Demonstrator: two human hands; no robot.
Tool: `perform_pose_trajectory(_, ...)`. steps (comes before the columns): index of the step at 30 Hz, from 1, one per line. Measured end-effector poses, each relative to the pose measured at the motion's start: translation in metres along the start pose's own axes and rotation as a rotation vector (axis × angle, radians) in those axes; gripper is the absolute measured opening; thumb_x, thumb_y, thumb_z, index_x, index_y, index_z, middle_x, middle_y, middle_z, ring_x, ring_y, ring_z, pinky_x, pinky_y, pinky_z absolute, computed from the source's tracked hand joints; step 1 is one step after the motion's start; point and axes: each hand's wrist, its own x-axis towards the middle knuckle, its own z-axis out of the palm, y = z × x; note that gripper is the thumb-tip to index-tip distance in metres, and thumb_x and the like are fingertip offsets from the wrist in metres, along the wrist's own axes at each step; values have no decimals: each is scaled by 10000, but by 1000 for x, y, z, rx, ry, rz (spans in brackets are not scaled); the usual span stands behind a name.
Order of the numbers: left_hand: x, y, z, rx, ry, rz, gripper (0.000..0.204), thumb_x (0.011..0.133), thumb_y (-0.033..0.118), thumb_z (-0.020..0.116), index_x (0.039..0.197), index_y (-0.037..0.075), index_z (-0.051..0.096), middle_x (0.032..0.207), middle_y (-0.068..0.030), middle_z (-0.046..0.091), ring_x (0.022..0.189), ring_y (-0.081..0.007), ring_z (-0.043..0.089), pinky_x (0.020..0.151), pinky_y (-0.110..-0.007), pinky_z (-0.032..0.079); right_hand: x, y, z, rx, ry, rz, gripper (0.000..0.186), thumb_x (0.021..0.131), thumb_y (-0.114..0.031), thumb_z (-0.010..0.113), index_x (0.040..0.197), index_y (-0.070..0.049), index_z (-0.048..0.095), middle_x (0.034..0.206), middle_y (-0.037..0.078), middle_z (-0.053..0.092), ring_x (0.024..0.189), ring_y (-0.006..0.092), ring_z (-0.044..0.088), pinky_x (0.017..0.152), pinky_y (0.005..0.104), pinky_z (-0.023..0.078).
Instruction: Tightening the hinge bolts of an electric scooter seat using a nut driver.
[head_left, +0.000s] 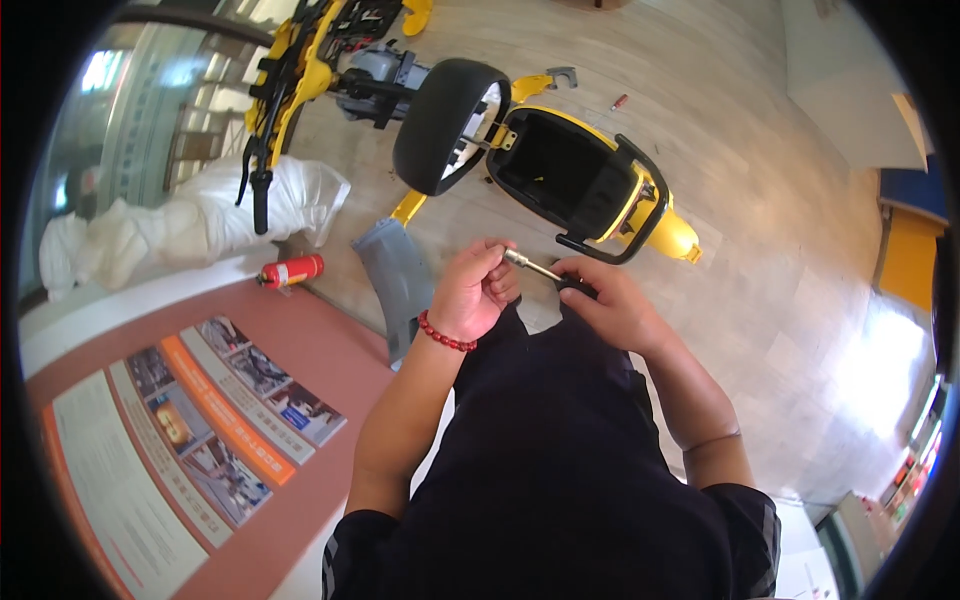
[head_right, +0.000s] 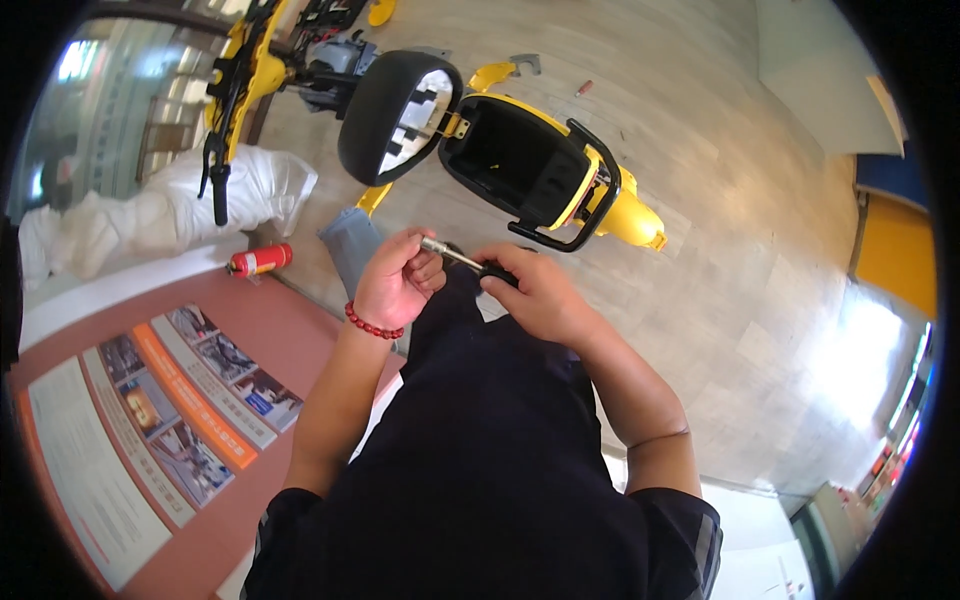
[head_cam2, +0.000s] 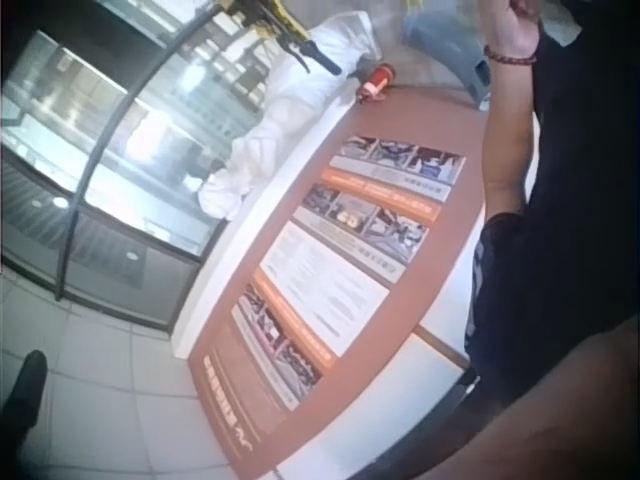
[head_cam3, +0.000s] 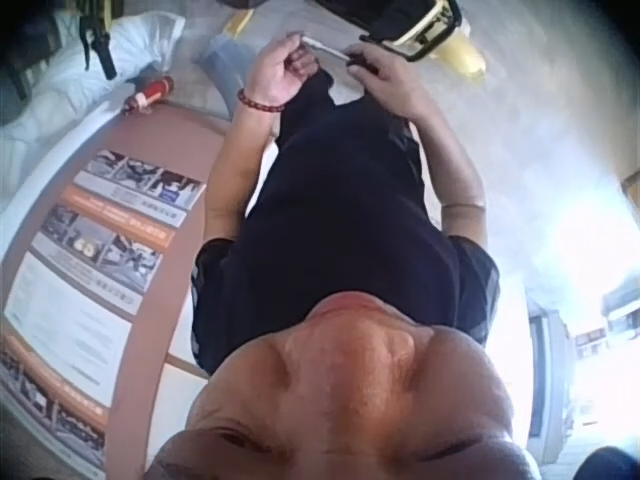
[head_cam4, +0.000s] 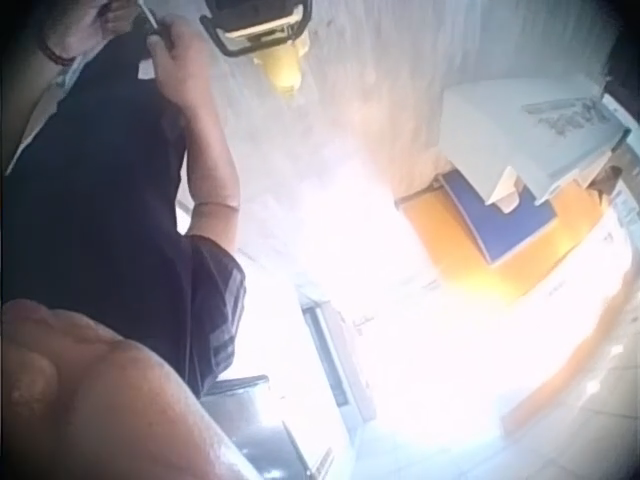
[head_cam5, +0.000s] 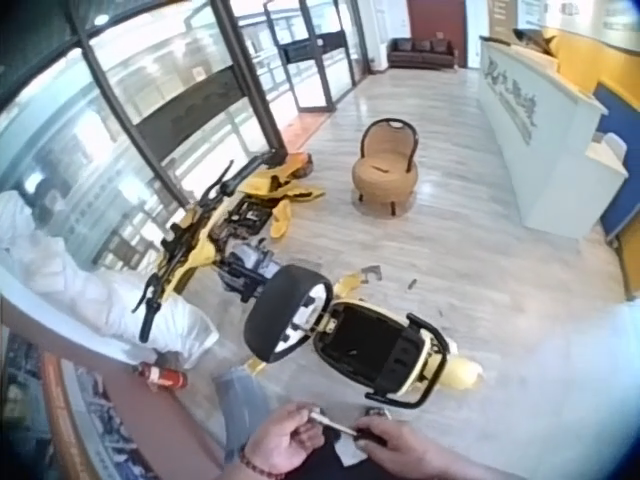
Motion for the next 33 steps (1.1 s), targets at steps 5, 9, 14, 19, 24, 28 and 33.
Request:
perform_pose_trajectory(5, 31, 14, -2, 23, 8, -86, 123, 891, 124, 484, 959, 35, 535, 622, 29, 363, 542, -84, 357, 508, -230, 316, 11, 14, 12, 72, 193, 87, 255, 802, -76, 573, 1051, -26, 544, 877, 133, 610, 812, 247, 592, 732, 317, 452)
perform_pose_trajectory(9, 58, 24, -1, 52, -61, -201, 134, 901, 146, 482, 975, 44, 530, 613, 31, 373, 538, -79, 361, 511, -223, 315, 18, 27, 21, 153, 361, 161, 255, 807, -72, 579, 1051, -12, 539, 865, 121, 620, 815, 197, 598, 730, 296, 454)
perform_pose_trajectory(14, 97, 28, -10, 114, -93, -249, 161, 896, 192, 511, 990, 80, 580, 614, 42, 381, 536, -73, 355, 514, -221, 300, 39, 38, 16, 207, 456, 232, 256, 797, -49, 587, 1042, 13, 544, 868, 116, 631, 810, 163, 599, 728, 282, 460)
perform_pose_trajectory(19, 129, 20, -24, 66, -27, -169, 170, 906, 198, 500, 1009, 84, 572, 614, 51, 379, 533, -62, 344, 507, -215, 294, 70, 70, -2, 203, 430, 218, 266, 783, -66, 612, 1030, 14, 557, 879, 136, 632, 832, 187, 616, 732, 280, 463)
perform_pose_trajectory(24, 149, 17, -30, 13, 78, 24, 188, 913, 213, 495, 1016, 74, 568, 621, 51, 368, 535, -63, 331, 510, -213, 296, 108, 93, -27, 95, 298, 73, 283, 778, -54, 622, 1049, -16, 552, 860, 105, 605, 829, 138, 570, 741, 269, 449)
perform_pose_trajectory(28, 150, 14, -32, 6, 115, 142, 205, 919, 213, 475, 1042, 75, 563, 619, 49, 349, 547, -66, 323, 516, -214, 289, 123, 103, -35, 90, 221, 29, 260, 773, -62, 616, 1021, -15, 555, 856, 146, 607, 805, 251, 590, 716, 306, 463)
perform_pose_trajectory(33, 141, 13, -44, 105, 221, 176, 224, 927, 225, 460, 1065, 73, 549, 625, 50, 343, 553, -61, 332, 519, -210, 300, 132, 116, -32, 101, 81, 78, 257, 778, -36, 617, 1026, -13, 552, 829, 114, 610, 759, 178, 596, 679, 273, 456)
